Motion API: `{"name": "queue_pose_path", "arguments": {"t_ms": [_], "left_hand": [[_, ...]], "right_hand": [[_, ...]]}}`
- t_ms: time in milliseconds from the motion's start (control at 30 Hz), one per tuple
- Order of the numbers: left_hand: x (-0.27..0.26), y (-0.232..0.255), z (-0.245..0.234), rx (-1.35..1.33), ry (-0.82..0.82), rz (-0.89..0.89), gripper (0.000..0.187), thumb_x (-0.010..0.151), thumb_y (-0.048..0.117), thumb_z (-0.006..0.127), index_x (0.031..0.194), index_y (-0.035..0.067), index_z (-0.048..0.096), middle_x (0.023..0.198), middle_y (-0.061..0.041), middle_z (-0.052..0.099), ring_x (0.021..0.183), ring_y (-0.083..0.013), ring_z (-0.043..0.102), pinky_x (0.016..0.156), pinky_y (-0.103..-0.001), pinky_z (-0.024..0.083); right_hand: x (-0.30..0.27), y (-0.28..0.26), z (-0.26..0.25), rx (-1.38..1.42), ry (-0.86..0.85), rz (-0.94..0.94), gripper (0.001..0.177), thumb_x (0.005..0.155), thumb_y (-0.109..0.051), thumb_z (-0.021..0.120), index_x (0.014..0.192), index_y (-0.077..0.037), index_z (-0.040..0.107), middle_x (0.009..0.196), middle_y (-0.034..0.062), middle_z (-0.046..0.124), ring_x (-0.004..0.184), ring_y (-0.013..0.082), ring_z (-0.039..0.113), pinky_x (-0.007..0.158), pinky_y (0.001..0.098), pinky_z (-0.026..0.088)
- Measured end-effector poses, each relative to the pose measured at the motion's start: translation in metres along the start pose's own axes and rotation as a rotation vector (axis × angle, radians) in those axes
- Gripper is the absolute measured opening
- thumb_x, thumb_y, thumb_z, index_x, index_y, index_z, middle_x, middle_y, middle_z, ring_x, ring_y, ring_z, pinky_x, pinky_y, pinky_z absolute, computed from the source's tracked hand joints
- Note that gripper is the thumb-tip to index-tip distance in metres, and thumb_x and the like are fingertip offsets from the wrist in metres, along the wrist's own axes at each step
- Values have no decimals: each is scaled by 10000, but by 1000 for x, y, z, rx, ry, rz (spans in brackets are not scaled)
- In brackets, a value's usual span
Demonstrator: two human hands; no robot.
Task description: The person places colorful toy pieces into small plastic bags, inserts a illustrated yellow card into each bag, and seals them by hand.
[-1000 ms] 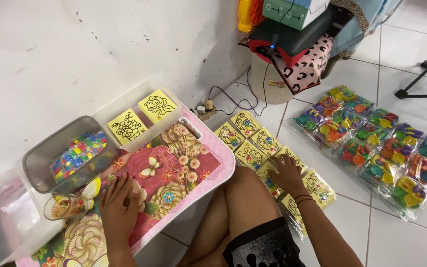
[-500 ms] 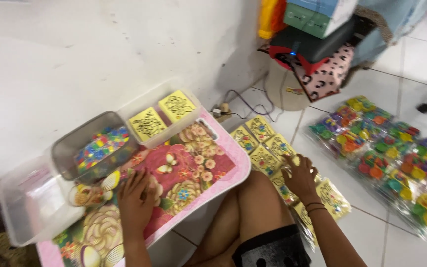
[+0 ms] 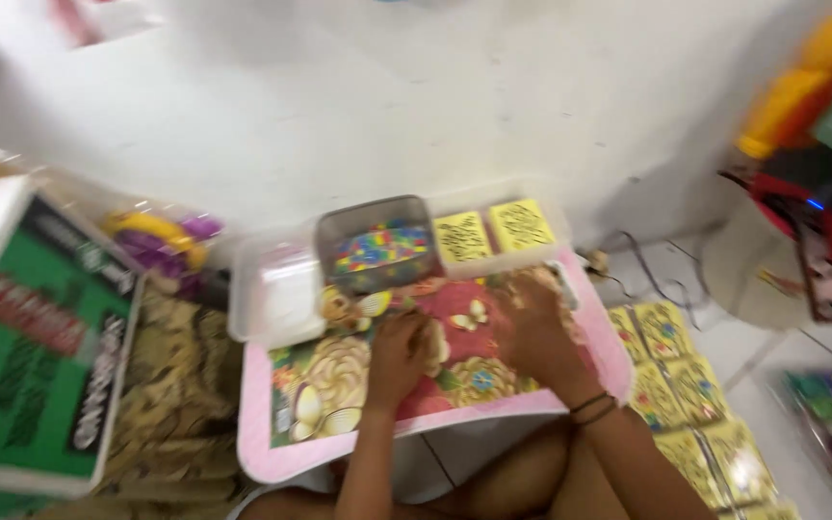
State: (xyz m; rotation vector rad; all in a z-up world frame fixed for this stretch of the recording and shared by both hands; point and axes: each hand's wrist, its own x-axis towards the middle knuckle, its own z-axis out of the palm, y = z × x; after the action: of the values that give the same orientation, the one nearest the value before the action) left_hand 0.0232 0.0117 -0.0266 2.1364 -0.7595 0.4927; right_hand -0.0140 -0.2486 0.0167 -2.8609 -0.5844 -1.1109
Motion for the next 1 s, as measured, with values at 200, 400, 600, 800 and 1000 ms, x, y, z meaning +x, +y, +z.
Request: {"name": "queue_pose_path", "arguments": {"t_ms": [200,400,600,800,1000], "left_hand": [[2,18,-7,107,93,-107,208,926,201,620,1088,94,695,997,-133,702,1026,-365,660,907,-474,507],[-5,22,-16,124,252,-238,192,896,299,699,1042,175,688,853,-38,663,860,-294,666,780,-439,513],[0,21,-8,129,367,-163,213,966,360,701,921,152,707,734,-40,638,708,-266,684,717,-415,537],[16,78,-51,64,393,-17,144,899,74,665,1038,48,692,1151,-122,655,937,-297,682,750,-368,553],[66,43,-122,164,574,-102,363,820,1,635,1171,98,632,1142,-105,649,945,-276,661,770,-379,547]], "right_hand": [[48,-64,44,430,-331,-39,379,898,-280,601,1266,-191,589,1148,80,632,1084,310,636,887,442,489],[53,-58,69,647,-447,246,454,846,-341,677,1294,-315,603,838,14,673,890,265,702,871,436,514],[49,-39,72,1026,-288,448,155,813,-286,711,755,-143,729,578,89,597,585,218,577,652,377,501],[47,-41,70,1172,-239,521,234,844,-119,672,658,-11,578,556,-1,475,522,115,366,509,281,313],[43,-35,84,1206,-195,516,199,837,-96,671,670,-1,618,580,-3,505,533,105,366,512,268,303]]}}
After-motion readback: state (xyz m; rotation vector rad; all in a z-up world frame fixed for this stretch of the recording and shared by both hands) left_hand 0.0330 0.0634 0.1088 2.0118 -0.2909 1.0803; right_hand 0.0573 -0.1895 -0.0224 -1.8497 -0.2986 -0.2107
